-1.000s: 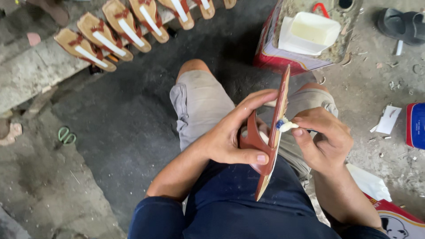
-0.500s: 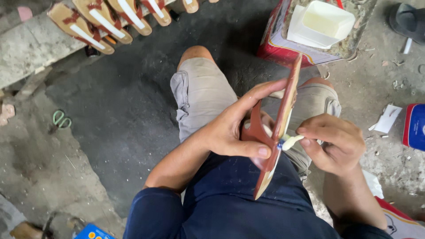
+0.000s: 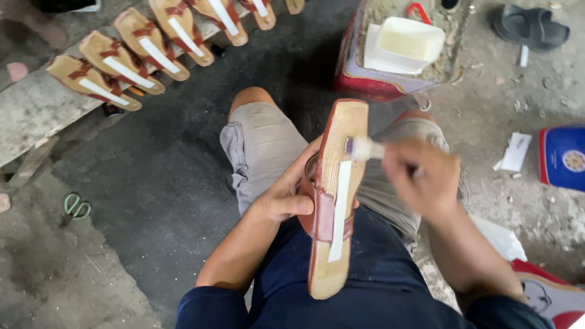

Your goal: The person sits on the floor and applies glue to the sole of multiple brown sandals using a toothbrush. They repeatedly dip the brush into a container of glue and spread it along the edges of the sandal soles, then place the finished sandals on a nearby ledge.

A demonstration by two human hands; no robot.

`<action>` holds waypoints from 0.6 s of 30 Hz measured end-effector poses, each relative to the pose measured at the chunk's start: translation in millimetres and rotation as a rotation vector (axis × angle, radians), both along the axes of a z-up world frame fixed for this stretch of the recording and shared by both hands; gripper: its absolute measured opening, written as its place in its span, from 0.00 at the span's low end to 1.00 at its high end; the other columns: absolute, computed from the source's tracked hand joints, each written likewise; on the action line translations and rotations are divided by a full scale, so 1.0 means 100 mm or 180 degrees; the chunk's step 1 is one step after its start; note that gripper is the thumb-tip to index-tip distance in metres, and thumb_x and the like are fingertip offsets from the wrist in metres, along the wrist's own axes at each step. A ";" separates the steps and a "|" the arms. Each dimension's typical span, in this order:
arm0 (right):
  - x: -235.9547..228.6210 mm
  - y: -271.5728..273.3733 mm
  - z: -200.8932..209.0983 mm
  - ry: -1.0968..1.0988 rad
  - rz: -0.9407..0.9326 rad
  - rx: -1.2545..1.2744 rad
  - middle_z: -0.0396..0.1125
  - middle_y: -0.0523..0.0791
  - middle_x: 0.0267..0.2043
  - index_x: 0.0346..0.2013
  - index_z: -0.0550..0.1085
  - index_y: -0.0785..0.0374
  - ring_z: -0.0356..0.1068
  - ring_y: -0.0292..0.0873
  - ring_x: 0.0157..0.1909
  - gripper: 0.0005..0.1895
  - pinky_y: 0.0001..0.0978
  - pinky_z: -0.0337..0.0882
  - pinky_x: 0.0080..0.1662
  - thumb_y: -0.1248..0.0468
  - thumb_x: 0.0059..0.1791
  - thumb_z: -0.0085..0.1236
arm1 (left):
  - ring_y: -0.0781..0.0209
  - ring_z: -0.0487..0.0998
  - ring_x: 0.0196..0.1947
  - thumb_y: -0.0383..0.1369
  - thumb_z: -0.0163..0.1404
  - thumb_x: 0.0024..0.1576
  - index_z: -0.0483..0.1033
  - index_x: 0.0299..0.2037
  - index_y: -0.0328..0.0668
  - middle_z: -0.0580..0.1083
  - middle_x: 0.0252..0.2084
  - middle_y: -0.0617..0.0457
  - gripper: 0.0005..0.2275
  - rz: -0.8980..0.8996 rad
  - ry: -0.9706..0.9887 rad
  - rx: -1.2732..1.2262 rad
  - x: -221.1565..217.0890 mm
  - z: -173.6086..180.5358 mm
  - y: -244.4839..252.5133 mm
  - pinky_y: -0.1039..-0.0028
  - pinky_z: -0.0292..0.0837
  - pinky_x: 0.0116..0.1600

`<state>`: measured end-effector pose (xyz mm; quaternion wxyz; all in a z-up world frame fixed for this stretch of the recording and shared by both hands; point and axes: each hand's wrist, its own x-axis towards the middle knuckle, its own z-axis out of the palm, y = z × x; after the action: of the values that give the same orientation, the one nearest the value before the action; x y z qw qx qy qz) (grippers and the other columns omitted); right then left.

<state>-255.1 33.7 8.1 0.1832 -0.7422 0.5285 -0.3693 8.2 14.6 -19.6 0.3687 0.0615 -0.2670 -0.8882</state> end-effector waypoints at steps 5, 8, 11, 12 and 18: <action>-0.50 -0.69 -0.38 0.0663 -0.0538 -0.0616 0.74 0.50 0.43 0.46 0.77 0.63 0.76 0.51 0.42 0.02 0.40 0.73 0.44 0.67 0.60 0.61 | 0.39 0.74 0.64 0.40 0.67 0.50 0.29 0.80 0.48 0.52 0.80 0.38 0.57 -0.0273 0.0377 0.0218 -0.02 -0.03 0.13 0.53 0.73 0.65; -0.84 -1.28 -0.64 0.1541 -0.0932 -0.0117 0.74 0.50 0.43 0.46 0.81 0.56 0.74 0.56 0.40 0.07 0.49 0.69 0.39 0.60 0.56 0.59 | 0.35 0.75 0.59 0.35 0.68 0.47 0.27 0.79 0.53 0.51 0.80 0.43 0.59 -0.0419 0.0535 0.0200 0.08 -0.05 0.26 0.50 0.75 0.60; -1.00 -1.85 -0.98 0.2675 -0.0930 0.0196 0.74 0.51 0.39 0.43 0.82 0.52 0.75 0.56 0.40 0.09 0.51 0.69 0.37 0.56 0.54 0.57 | 0.33 0.77 0.54 0.32 0.69 0.47 0.27 0.80 0.55 0.56 0.75 0.37 0.60 -0.0156 -0.0149 0.0237 0.14 -0.12 0.28 0.45 0.76 0.57; -1.02 -1.99 -1.11 0.2848 -0.0887 0.0334 0.74 0.52 0.41 0.43 0.82 0.53 0.75 0.56 0.40 0.09 0.51 0.69 0.37 0.56 0.54 0.56 | 0.37 0.76 0.58 0.31 0.68 0.49 0.29 0.81 0.55 0.58 0.74 0.37 0.58 0.0044 -0.0349 0.0127 0.14 -0.16 0.28 0.47 0.75 0.60; -1.00 -2.45 -1.48 0.3618 -0.0510 0.0654 0.76 0.52 0.42 0.39 0.82 0.54 0.76 0.55 0.42 0.10 0.49 0.71 0.38 0.60 0.49 0.54 | 0.47 0.80 0.50 0.32 0.60 0.54 0.36 0.79 0.63 0.66 0.64 0.39 0.48 0.0768 -0.1230 0.0618 -0.01 -0.33 0.25 0.58 0.82 0.43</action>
<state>-354.9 -211.0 -140.4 -0.0866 -0.7600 0.6314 0.1274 7.6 39.6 -52.5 0.4066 0.2968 -0.2366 -0.8310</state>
